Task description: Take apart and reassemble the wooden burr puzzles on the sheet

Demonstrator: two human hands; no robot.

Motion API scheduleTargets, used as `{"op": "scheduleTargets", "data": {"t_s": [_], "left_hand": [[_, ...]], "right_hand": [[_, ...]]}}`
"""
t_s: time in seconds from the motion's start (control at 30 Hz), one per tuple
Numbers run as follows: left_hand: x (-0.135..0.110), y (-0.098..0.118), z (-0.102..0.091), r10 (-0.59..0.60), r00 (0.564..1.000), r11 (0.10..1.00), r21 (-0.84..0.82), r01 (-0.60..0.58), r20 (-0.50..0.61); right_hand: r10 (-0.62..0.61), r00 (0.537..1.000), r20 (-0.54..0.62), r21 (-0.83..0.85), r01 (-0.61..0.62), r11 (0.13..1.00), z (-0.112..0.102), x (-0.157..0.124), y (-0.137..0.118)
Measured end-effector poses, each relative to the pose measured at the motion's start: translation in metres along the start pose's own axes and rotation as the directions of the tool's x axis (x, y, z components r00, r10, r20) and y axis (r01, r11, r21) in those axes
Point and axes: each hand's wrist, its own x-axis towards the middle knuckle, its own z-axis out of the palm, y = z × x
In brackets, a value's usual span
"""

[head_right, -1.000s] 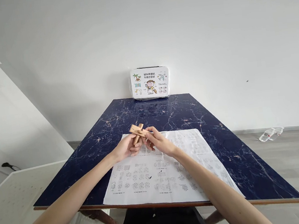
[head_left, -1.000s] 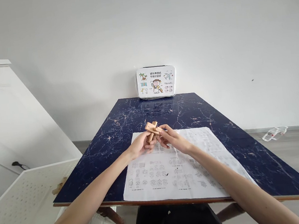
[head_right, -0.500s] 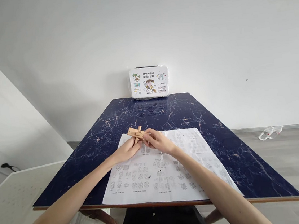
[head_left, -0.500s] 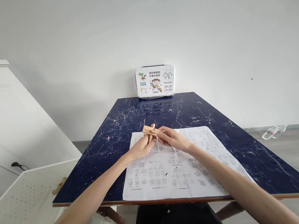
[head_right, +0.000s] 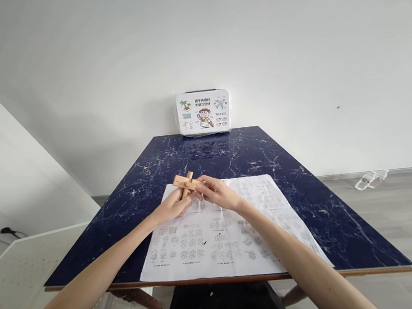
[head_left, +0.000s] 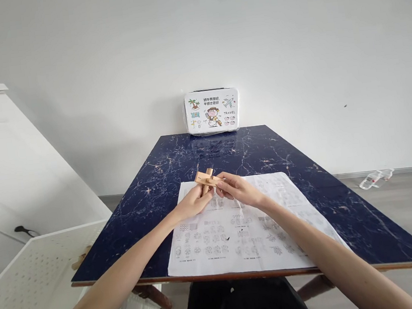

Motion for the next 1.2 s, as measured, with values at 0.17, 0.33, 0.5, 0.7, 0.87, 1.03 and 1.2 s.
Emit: {"op": "scheduleTargets", "data": {"t_s": [0.17, 0.33, 0.5, 0.7, 0.87, 1.03, 1.2], "left_hand": [[0.002, -0.002, -0.001, 0.071, 0.995, 0.977, 0.204, -0.057, -0.064], [-0.001, 0.012, 0.001, 0.076, 0.995, 0.979, 0.196, -0.062, -0.064], [-0.003, 0.016, 0.001, -0.013, 1.0, 1.0, -0.012, 0.013, 0.001], [-0.002, 0.002, 0.004, 0.142, 0.971, 0.982, 0.15, -0.114, -0.193], [-0.003, 0.003, 0.006, 0.247, 0.951, 0.928, 0.327, -0.177, -0.187], [-0.003, 0.009, 0.007, 0.139, 0.978, 0.981, 0.154, -0.115, -0.156], [-0.002, 0.02, 0.004, 0.0, 0.996, 0.978, -0.208, 0.018, 0.085]], "right_hand": [[-0.002, 1.0, -0.014, -0.036, 0.002, 0.999, 0.0, 0.0, 0.002], [-0.023, 1.0, -0.005, 0.047, 0.023, 0.999, -0.002, 0.0, 0.001], [-0.041, 0.999, -0.006, 0.078, 0.041, 0.996, -0.002, 0.0, 0.001], [-0.06, 0.998, -0.017, -0.01, 0.06, 0.998, 0.008, -0.002, -0.001], [-0.075, 0.997, -0.024, -0.026, 0.075, 0.997, 0.011, -0.002, 0.004], [-0.049, 0.999, -0.023, 0.023, 0.05, 0.998, 0.011, 0.0, 0.006], [-0.014, 0.988, -0.156, 0.09, 0.028, 0.996, 0.009, 0.002, 0.003]]}}
